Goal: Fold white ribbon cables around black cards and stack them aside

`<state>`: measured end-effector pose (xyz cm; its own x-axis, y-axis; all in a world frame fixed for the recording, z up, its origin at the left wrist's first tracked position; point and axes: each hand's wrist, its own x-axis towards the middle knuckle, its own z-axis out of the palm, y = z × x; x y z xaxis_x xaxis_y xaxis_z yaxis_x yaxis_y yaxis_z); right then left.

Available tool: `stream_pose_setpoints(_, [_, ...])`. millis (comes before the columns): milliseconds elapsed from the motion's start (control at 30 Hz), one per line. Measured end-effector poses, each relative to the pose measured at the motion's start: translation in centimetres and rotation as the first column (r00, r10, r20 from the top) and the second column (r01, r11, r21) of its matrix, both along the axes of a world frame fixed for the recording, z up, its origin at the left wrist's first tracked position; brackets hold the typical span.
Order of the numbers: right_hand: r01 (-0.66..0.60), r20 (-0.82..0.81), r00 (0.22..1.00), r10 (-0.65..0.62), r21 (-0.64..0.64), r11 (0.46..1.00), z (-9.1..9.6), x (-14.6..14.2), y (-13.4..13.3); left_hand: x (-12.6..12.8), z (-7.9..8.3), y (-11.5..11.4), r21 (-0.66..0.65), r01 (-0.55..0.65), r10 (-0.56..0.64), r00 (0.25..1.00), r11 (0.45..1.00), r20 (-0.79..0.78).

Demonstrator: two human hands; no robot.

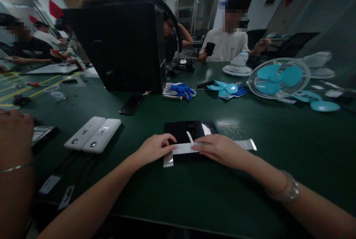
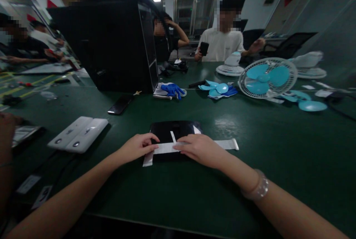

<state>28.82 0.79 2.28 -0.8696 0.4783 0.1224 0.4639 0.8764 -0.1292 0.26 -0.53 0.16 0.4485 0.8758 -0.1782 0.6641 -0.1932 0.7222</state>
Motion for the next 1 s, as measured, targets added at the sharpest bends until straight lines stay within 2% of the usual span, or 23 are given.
stream_pose_setpoints(100, [0.004,0.014,1.000,-0.004,0.030,1.000,-0.2,-0.1,0.0,0.1,0.5,-0.2,0.132,0.036,-0.019,0.992,0.991,-0.126])
stream_pose_setpoints(233, [-0.016,0.024,1.000,0.014,0.072,0.997,-0.2,-0.6,-0.1,0.4,0.7,-0.4,0.211,0.057,-0.009,0.975,0.976,-0.221])
stream_pose_setpoints(400, [-0.021,0.020,1.000,0.019,0.115,0.993,-0.5,-0.9,-0.2,0.8,0.4,-0.5,0.203,0.065,-0.008,0.963,0.977,-0.270])
stream_pose_setpoints(633, [0.011,0.075,0.997,-0.018,0.099,0.995,-0.3,-0.9,-0.3,0.7,0.1,-0.4,0.206,0.069,-0.012,0.964,0.976,-0.265])
stream_pose_setpoints(1000, [0.024,0.077,0.997,-0.030,0.069,0.997,0.3,-1.1,-0.8,0.7,0.2,-0.4,0.169,0.062,-0.023,0.973,0.984,-0.228])
